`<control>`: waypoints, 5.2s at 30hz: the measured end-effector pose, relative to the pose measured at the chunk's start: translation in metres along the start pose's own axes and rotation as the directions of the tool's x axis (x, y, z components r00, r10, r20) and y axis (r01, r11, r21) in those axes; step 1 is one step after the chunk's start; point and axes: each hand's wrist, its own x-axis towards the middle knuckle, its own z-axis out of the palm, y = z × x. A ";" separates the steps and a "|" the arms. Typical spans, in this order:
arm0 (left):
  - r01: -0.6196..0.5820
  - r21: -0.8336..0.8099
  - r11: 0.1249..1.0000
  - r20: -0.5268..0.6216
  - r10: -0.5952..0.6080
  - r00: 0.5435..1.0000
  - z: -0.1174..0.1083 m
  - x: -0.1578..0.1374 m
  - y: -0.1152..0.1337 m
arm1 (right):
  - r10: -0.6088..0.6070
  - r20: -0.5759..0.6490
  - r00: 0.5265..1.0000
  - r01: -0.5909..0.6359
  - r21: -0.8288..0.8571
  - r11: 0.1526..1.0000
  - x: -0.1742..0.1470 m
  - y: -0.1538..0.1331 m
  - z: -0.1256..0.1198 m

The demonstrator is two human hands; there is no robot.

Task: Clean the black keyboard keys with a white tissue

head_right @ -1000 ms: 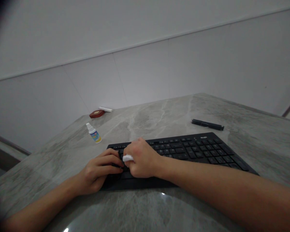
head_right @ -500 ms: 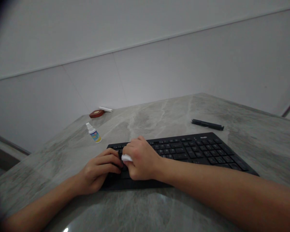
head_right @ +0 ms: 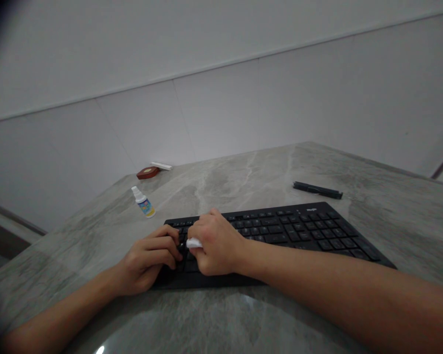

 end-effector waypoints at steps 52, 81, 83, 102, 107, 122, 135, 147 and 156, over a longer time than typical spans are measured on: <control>-0.005 0.137 0.991 -0.030 0.009 1.000 -0.002 -0.006 -0.007 | 0.034 0.142 0.989 -0.015 -0.131 0.991 0.001 -0.007 -0.003; -0.048 0.062 0.997 0.008 0.048 0.999 -0.005 -0.001 -0.003 | 0.051 0.151 0.987 -0.029 -0.144 0.989 0.003 -0.007 -0.004; -0.067 0.119 0.991 0.023 0.065 0.998 -0.006 0.000 -0.003 | 0.051 0.151 0.987 -0.030 -0.143 0.989 0.003 -0.007 -0.004; -0.149 0.342 0.928 0.038 0.145 0.989 -0.004 -0.001 -0.001 | 0.059 0.151 0.987 -0.036 -0.154 0.987 0.001 -0.008 -0.002; -0.148 0.224 0.963 0.041 0.142 0.989 -0.002 -0.002 -0.001 | 0.061 0.159 0.985 -0.038 -0.142 0.989 0.002 -0.009 -0.004; 0.095 0.068 0.993 -0.083 -0.089 0.993 0.001 -0.011 0.005 | 0.042 0.159 0.986 -0.020 -0.135 0.991 0.001 -0.007 -0.004; 0.049 0.095 0.994 -0.067 -0.043 0.997 0.002 -0.010 0.004 | 0.113 0.138 0.984 -0.089 -0.171 0.981 0.003 -0.010 -0.005; 0.054 -0.009 0.999 0.018 -0.054 0.998 0.005 -0.010 0.005 | 0.079 0.166 0.983 -0.059 -0.119 0.991 0.002 -0.005 -0.005; 0.134 0.112 0.985 -0.134 -0.119 0.984 0.007 -0.010 -0.004 | 0.035 0.169 0.985 -0.018 -0.104 0.994 0.002 -0.006 -0.005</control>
